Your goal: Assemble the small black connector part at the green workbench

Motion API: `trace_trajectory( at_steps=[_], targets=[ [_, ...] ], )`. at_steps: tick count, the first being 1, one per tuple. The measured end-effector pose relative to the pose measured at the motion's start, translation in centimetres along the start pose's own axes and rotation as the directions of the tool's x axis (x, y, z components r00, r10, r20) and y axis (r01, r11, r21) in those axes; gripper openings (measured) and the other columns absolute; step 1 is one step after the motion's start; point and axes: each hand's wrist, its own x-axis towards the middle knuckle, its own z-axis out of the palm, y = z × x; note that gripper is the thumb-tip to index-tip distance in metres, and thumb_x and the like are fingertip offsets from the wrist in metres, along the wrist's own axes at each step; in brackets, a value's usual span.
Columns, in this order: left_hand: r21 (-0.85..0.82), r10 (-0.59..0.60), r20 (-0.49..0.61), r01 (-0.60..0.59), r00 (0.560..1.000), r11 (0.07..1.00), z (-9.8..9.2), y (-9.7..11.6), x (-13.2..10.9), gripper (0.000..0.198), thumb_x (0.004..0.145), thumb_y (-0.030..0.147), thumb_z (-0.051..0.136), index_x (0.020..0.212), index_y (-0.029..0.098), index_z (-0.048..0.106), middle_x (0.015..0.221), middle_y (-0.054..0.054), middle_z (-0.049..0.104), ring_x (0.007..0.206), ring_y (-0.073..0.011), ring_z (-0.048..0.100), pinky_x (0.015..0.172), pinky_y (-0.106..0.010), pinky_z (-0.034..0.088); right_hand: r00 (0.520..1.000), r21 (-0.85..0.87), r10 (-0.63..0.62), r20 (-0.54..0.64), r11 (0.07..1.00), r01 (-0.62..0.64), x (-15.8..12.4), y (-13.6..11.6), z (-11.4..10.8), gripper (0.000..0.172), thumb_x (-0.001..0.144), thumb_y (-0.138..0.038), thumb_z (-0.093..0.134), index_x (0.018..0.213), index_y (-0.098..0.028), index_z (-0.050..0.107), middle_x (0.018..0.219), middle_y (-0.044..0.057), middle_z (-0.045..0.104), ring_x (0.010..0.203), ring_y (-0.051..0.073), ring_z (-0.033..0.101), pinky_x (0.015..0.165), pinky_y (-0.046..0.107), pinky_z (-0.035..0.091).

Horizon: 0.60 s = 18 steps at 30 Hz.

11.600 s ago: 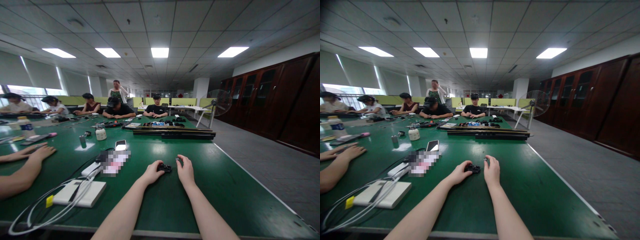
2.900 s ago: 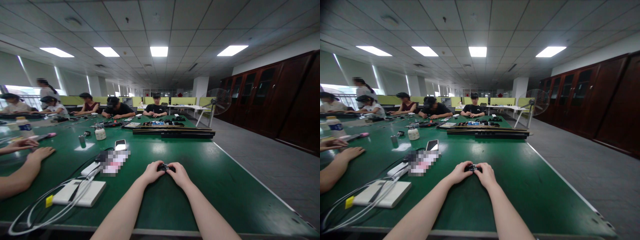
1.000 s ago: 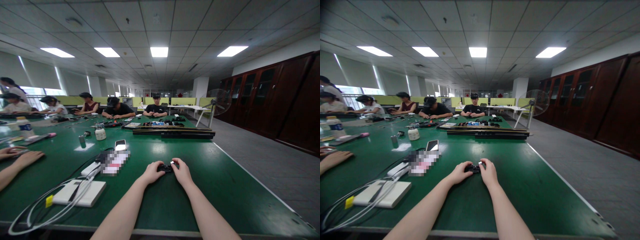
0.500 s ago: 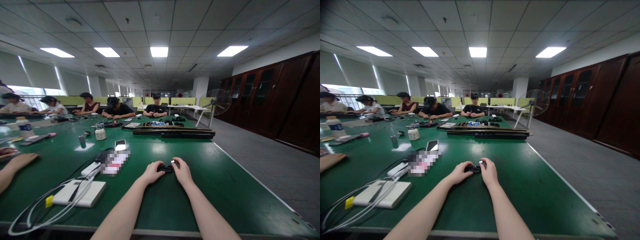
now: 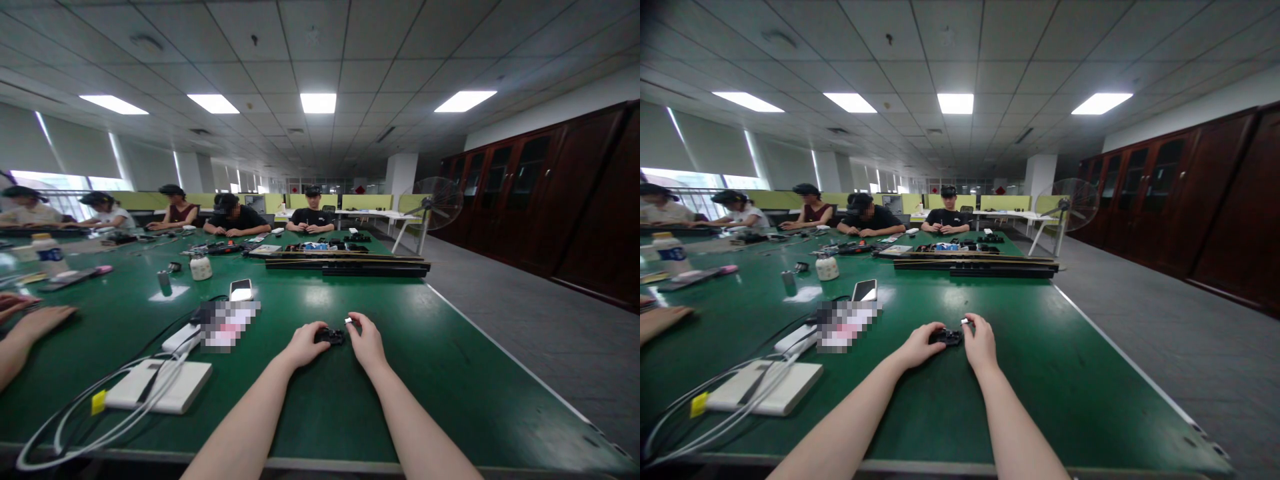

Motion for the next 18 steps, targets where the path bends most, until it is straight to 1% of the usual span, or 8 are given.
trace_trajectory(
  at_steps=[13,18],
  targets=[
    [-0.013,-0.012,0.002,0.012,1.000,1.000,-0.13,0.28,-0.05,0.045,0.071,0.028,0.063,0.115,0.021,0.055,0.115,-0.005,0.061,0.107,-0.0236,0.055,0.094,-0.034,0.042,1.000,0.002,0.000,-0.002,1.000,0.000,0.01,0.01,-0.05,0.028,0.075,-0.027,0.048,0.097,-0.018,0.063,0.098,0.007,0.066,0.089,0.021,0.058,0.084,0.035,0.045],
    [-0.008,-0.002,-0.001,0.002,1.000,1.000,0.04,0.01,0.01,0.046,0.071,0.028,0.063,0.115,0.021,0.055,0.115,-0.005,0.062,0.106,-0.0238,0.055,0.094,-0.034,0.042,1.000,0.000,-0.005,-0.002,1.000,0.005,0.01,0.05,-0.06,0.028,0.075,-0.026,0.048,0.098,-0.018,0.062,0.097,0.007,0.066,0.090,0.020,0.058,0.084,0.035,0.046]
  ],
)
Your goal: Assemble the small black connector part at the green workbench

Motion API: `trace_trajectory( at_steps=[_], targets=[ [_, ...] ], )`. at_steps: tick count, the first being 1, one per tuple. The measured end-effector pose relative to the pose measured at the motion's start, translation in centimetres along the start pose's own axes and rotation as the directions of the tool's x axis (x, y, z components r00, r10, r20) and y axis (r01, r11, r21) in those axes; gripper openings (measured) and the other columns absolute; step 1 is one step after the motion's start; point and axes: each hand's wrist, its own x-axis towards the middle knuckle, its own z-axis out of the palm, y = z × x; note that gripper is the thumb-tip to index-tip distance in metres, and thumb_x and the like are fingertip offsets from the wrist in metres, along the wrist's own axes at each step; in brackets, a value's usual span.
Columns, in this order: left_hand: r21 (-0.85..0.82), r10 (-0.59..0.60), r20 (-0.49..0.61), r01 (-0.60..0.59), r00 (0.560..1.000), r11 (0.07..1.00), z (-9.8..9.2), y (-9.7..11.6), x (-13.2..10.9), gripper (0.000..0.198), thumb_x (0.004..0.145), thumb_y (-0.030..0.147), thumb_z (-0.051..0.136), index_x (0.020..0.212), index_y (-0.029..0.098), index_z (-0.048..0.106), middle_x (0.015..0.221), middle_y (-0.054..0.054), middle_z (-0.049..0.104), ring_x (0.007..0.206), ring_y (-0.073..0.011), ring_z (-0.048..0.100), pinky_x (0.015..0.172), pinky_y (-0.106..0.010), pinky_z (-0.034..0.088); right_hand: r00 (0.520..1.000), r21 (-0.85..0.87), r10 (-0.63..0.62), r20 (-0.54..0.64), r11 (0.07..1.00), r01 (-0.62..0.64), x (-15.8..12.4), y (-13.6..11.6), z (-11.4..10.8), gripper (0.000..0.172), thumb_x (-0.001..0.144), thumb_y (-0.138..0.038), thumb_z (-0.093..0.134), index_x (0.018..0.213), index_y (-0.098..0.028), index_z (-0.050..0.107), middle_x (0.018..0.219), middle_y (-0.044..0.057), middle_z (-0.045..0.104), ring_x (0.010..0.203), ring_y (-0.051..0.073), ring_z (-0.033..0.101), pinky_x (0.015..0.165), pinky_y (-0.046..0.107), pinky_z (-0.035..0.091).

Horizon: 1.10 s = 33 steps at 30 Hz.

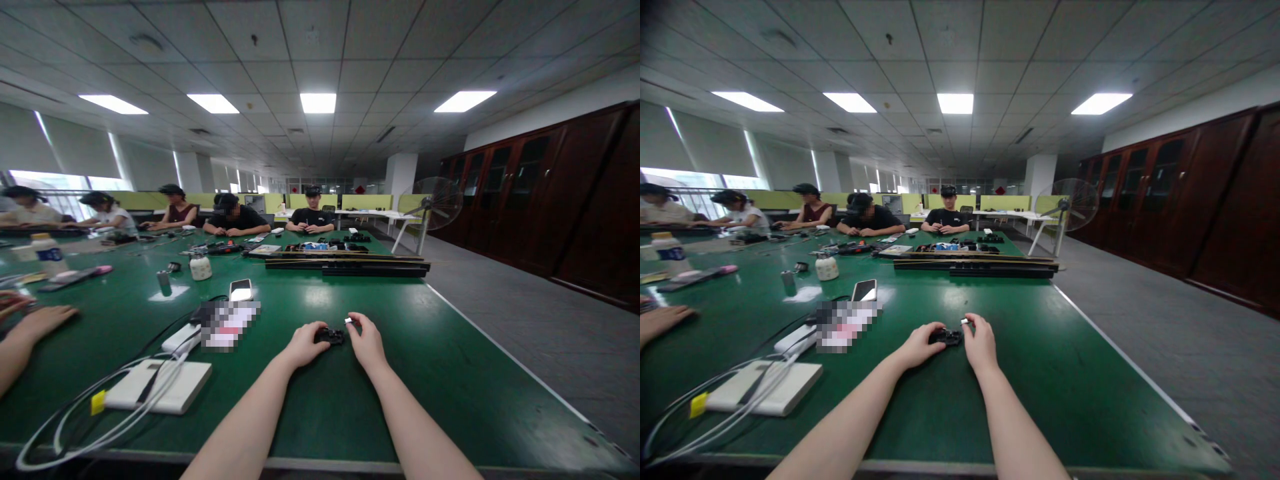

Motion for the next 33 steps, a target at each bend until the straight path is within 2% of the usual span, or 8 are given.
trace_trajectory(
  at_steps=[26,30,33],
  targets=[
    [-0.005,0.013,-0.007,-0.013,1.000,1.000,0.09,-0.13,0.01,0.045,0.071,0.029,0.062,0.115,0.020,0.055,0.114,-0.006,0.062,0.106,-0.0244,0.055,0.092,-0.033,0.043,1.000,-0.024,0.005,0.019,1.000,-0.005,0.01,-0.08,-0.09,0.026,0.076,-0.026,0.048,0.097,-0.018,0.062,0.098,0.007,0.066,0.091,0.021,0.058,0.085,0.034,0.045],
    [0.001,0.008,-0.003,-0.008,1.000,1.000,0.07,-0.05,0.02,0.046,0.071,0.028,0.062,0.115,0.019,0.055,0.114,-0.006,0.062,0.105,-0.0242,0.056,0.092,-0.033,0.043,0.999,-0.054,0.001,0.039,0.999,0.001,0.05,0.22,0.04,0.027,0.077,-0.025,0.048,0.099,-0.017,0.062,0.101,0.007,0.066,0.093,0.021,0.057,0.086,0.035,0.045],
    [0.002,0.007,-0.003,-0.007,1.000,1.000,0.03,-0.02,0.00,0.046,0.071,0.028,0.062,0.115,0.019,0.055,0.114,-0.007,0.062,0.105,-0.0242,0.056,0.091,-0.034,0.044,0.995,-0.099,0.017,0.097,0.995,-0.007,0.02,0.54,0.21,0.029,0.076,-0.023,0.049,0.101,-0.017,0.061,0.101,0.007,0.066,0.095,0.021,0.057,0.087,0.035,0.044]
  ],
)
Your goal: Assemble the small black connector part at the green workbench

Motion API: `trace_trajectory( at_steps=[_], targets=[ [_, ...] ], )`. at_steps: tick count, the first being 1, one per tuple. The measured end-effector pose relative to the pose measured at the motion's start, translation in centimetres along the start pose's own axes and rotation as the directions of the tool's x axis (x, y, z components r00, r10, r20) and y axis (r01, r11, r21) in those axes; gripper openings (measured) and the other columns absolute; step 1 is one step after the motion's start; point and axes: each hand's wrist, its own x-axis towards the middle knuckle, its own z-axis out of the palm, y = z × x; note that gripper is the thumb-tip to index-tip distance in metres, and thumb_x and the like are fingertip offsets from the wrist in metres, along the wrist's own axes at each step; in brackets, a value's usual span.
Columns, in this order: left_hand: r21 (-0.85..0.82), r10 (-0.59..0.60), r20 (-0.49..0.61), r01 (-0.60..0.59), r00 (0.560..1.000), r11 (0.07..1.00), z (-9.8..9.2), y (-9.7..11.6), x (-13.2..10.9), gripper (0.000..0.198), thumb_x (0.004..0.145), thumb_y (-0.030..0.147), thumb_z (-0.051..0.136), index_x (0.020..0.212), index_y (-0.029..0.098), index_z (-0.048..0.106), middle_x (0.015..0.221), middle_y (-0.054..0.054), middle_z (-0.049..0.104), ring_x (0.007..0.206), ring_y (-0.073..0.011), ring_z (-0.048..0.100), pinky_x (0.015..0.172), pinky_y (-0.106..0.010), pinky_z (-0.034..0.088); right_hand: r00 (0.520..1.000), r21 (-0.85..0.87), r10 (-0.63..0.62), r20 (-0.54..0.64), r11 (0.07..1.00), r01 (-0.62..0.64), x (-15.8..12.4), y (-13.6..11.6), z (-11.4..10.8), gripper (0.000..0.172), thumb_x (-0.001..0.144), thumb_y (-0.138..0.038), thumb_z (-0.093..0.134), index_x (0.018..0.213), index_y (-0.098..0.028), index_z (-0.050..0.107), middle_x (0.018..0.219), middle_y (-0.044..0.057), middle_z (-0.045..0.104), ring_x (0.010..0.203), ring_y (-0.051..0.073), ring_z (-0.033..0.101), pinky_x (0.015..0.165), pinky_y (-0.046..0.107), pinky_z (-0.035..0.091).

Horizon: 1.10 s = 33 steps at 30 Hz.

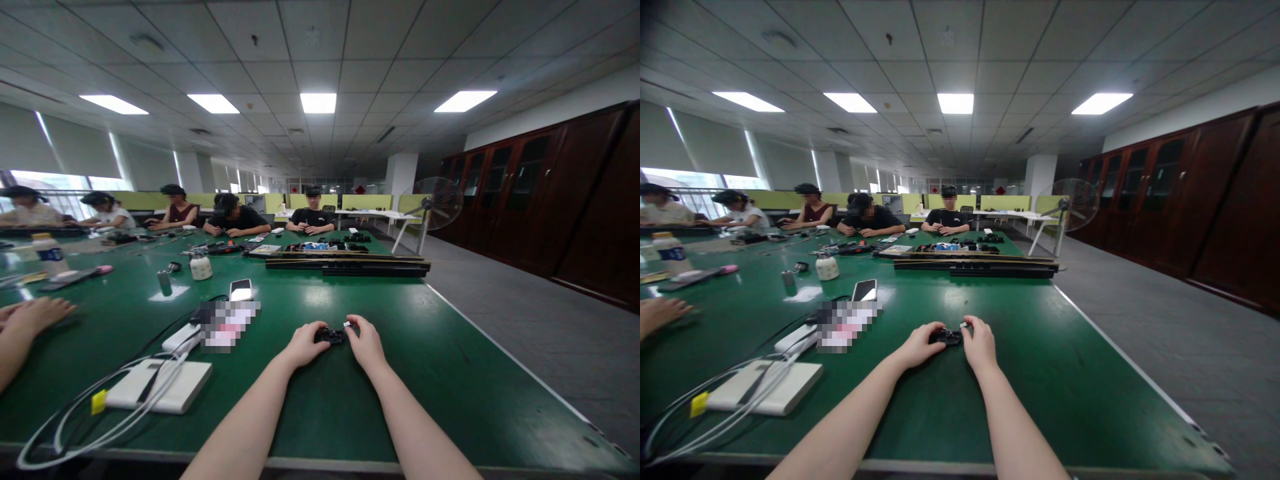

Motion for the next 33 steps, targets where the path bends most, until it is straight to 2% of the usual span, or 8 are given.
trace_trajectory(
  at_steps=[4,8,15,17,23,27,33],
  targets=[
    [0.003,0.006,-0.007,-0.006,1.000,1.000,0.1,-0.1,0.0,0.046,0.071,0.029,0.062,0.115,0.020,0.055,0.113,-0.006,0.062,0.105,-0.0242,0.056,0.092,-0.034,0.044,0.991,-0.043,-0.004,0.133,0.999,0.010,-0.2,-0.1,0.1,0.027,0.074,-0.022,0.052,0.099,-0.022,0.063,0.098,0.004,0.067,0.095,0.021,0.057,0.088,0.036,0.043],
    [-0.006,0.008,-0.010,-0.008,1.000,1.000,0.2,-0.3,0.1,0.047,0.071,0.028,0.062,0.116,0.020,0.054,0.111,-0.006,0.064,0.103,-0.0234,0.058,0.091,-0.033,0.044,0.974,0.005,-0.027,0.224,1.000,0.026,-0.5,-0.8,0.1,0.025,0.074,-0.026,0.055,0.097,-0.022,0.064,0.095,0.003,0.068,0.094,0.021,0.058,0.088,0.036,0.043],
    [-0.011,0.005,-0.009,-0.005,1.000,1.000,0.1,-0.2,0.1,0.045,0.071,0.028,0.063,0.114,0.020,0.055,0.110,-0.006,0.064,0.103,-0.0235,0.058,0.090,-0.033,0.045,0.972,0.115,-0.064,0.225,0.993,0.038,-0.4,-1.2,-0.1,0.026,0.076,-0.030,0.054,0.099,-0.021,0.063,0.095,0.004,0.067,0.092,0.019,0.059,0.086,0.033,0.044],
    [-0.009,0.006,-0.006,-0.006,1.000,1.000,0.0,-0.1,0.1,0.044,0.071,0.028,0.064,0.113,0.021,0.055,0.110,-0.005,0.064,0.103,-0.0235,0.058,0.090,-0.033,0.045,0.972,0.076,-0.080,0.222,0.995,0.065,-0.5,-1.3,-0.1,0.025,0.076,-0.029,0.054,0.098,-0.022,0.063,0.098,0.004,0.066,0.094,0.019,0.058,0.087,0.032,0.043],
    [-0.037,0.016,-0.012,-0.016,1.000,0.999,-0.1,0.0,0.1,0.038,0.074,0.024,0.059,0.111,0.019,0.056,0.109,-0.006,0.064,0.102,-0.0217,0.059,0.089,-0.031,0.045,0.960,-0.230,-0.039,0.276,0.968,0.105,-0.8,-1.5,0.0,0.017,0.074,-0.028,0.059,0.090,-0.027,0.065,0.108,0.001,0.061,0.102,0.022,0.052,0.087,0.037,0.039],
    [-0.034,0.016,-0.014,-0.016,1.000,0.999,0.1,-0.2,0.3,0.039,0.073,0.024,0.059,0.112,0.019,0.056,0.108,-0.006,0.065,0.101,-0.0219,0.059,0.089,-0.031,0.045,0.953,-0.247,-0.042,0.300,0.962,0.120,-0.9,-1.7,0.0,0.017,0.077,-0.027,0.058,0.093,-0.028,0.063,0.110,0.001,0.060,0.100,0.019,0.053,0.086,0.033,0.039],
    [-0.028,0.023,-0.012,-0.024,1.000,0.999,0.4,-0.5,0.5,0.040,0.073,0.024,0.060,0.113,0.020,0.056,0.108,-0.006,0.065,0.100,-0.0218,0.059,0.089,-0.031,0.045,0.948,-0.273,-0.115,0.296,0.941,0.199,-1.1,-2.0,-0.2,0.016,0.079,-0.024,0.055,0.093,-0.025,0.062,0.111,0.002,0.061,0.105,0.020,0.051,0.088,0.033,0.038]
  ],
)
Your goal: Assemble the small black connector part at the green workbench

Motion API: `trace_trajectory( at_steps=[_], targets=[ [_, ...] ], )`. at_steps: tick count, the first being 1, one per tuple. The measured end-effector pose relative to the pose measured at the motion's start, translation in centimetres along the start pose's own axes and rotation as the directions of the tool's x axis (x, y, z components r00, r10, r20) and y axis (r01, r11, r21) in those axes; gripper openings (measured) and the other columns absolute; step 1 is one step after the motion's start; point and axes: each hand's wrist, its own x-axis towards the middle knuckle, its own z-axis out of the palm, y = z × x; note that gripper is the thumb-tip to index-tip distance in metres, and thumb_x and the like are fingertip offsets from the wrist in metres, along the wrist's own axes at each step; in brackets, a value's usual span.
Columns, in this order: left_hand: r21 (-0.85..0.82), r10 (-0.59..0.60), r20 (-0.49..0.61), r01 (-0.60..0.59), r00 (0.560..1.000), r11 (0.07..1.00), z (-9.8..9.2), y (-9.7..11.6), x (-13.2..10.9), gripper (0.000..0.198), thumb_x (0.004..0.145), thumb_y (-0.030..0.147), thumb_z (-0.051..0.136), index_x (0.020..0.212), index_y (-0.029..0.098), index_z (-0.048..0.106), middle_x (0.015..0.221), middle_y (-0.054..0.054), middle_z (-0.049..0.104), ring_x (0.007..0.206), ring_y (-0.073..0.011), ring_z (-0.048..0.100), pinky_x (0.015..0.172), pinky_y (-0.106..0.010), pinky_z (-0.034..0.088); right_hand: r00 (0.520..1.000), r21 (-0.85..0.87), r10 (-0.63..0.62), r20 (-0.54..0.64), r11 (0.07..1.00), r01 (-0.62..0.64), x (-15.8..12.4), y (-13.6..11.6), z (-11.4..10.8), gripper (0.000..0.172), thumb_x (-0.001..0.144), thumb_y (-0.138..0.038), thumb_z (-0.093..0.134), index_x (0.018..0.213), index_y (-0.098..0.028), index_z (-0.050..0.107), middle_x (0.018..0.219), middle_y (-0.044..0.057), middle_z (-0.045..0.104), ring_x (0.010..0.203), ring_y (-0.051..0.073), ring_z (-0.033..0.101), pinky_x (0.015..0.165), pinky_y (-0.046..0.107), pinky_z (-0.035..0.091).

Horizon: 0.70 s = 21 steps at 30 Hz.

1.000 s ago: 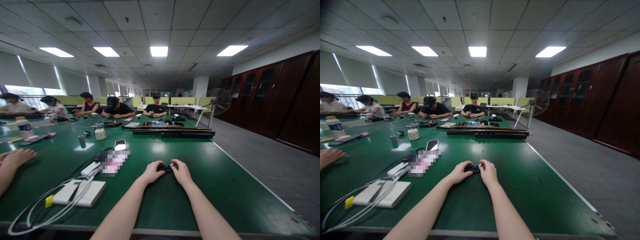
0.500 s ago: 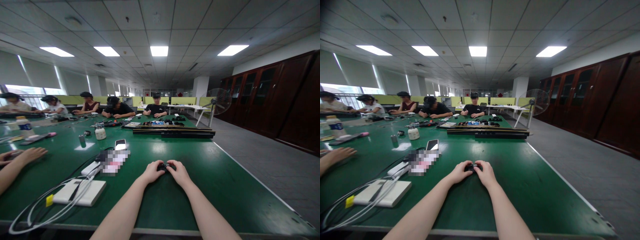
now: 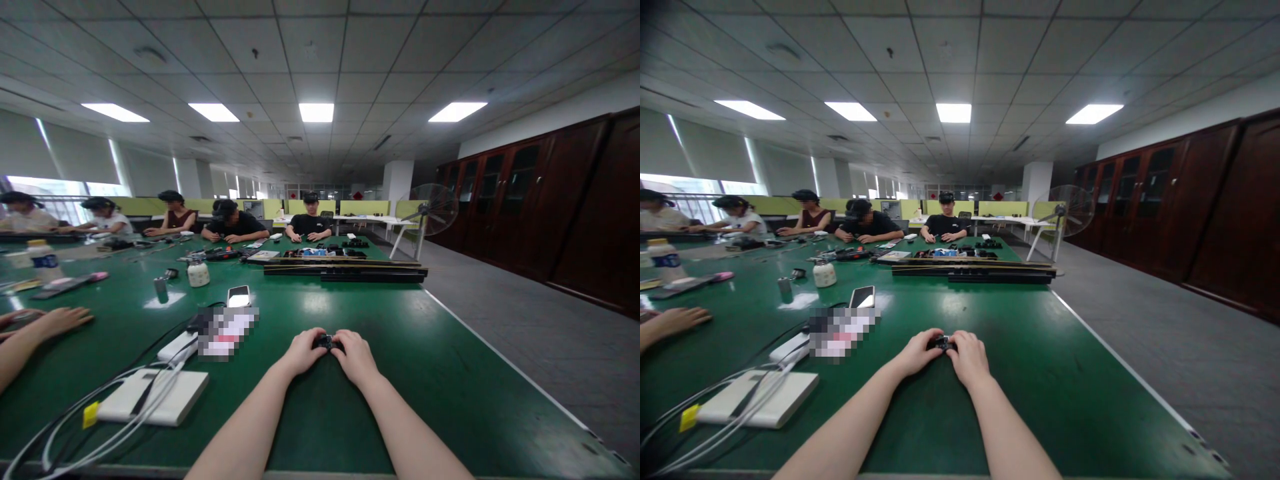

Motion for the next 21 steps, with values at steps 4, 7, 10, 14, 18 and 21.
trace_trajectory(
  at_steps=[4,7,10,14,18,21],
  targets=[
    [0.020,0.006,-0.008,-0.005,1.000,1.000,-0.1,0.3,-0.1,0.038,0.073,0.023,0.059,0.112,0.020,0.057,0.107,-0.005,0.065,0.100,-0.0215,0.059,0.089,-0.030,0.044,0.999,-0.039,-0.031,-0.031,0.999,0.029,-0.1,-0.6,-0.2,0.014,0.079,-0.022,0.055,0.090,-0.023,0.062,0.109,0.003,0.062,0.106,0.020,0.050,0.088,0.033,0.038],
    [0.043,-0.006,-0.006,0.007,1.000,0.999,-0.3,0.6,-0.3,0.038,0.074,0.024,0.059,0.112,0.020,0.057,0.107,-0.006,0.065,0.099,-0.0219,0.058,0.088,-0.031,0.044,0.998,-0.072,-0.047,-0.045,0.996,0.044,-0.2,-0.9,-0.3,0.015,0.079,-0.021,0.054,0.091,-0.022,0.062,0.108,0.004,0.062,0.106,0.020,0.050,0.089,0.033,0.037],
    [0.057,-0.019,0.002,0.019,1.000,0.998,-0.6,1.0,-0.4,0.038,0.075,0.025,0.058,0.112,0.021,0.056,0.108,-0.005,0.064,0.100,-0.0224,0.058,0.088,-0.031,0.044,0.998,-0.091,-0.045,-0.044,0.995,0.041,-0.1,-0.9,-0.3,0.016,0.079,-0.019,0.052,0.092,-0.022,0.061,0.107,0.005,0.061,0.105,0.021,0.050,0.089,0.034,0.036],
    [0.055,-0.027,0.005,0.027,1.000,0.998,-0.8,1.4,-0.5,0.038,0.075,0.024,0.057,0.112,0.021,0.057,0.108,-0.005,0.064,0.101,-0.0238,0.057,0.088,-0.033,0.044,0.999,-0.078,-0.047,-0.013,0.996,0.046,0.0,-0.8,-0.3,0.016,0.078,-0.019,0.052,0.091,-0.022,0.061,0.107,0.005,0.062,0.105,0.022,0.050,0.089,0.036,0.036],
    [0.050,-0.033,0.004,0.033,0.999,0.998,-0.8,1.4,-0.5,0.037,0.075,0.026,0.057,0.112,0.022,0.057,0.107,-0.005,0.065,0.100,-0.0238,0.058,0.088,-0.033,0.043,0.999,-0.059,-0.045,-0.002,0.997,0.045,0.0,-0.8,-0.3,0.015,0.078,-0.020,0.053,0.090,-0.023,0.061,0.108,0.005,0.062,0.105,0.023,0.050,0.089,0.038,0.035],
    [0.051,-0.028,0.010,0.028,1.000,0.998,-0.7,1.2,-0.4,0.039,0.075,0.025,0.057,0.113,0.021,0.057,0.108,-0.006,0.064,0.101,-0.0236,0.057,0.089,-0.033,0.043,1.000,-0.009,0.022,-0.002,1.000,-0.022,0.0,-0.4,-0.1,0.016,0.076,-0.021,0.054,0.090,-0.025,0.061,0.108,0.004,0.062,0.104,0.022,0.051,0.088,0.037,0.037]
  ],
)
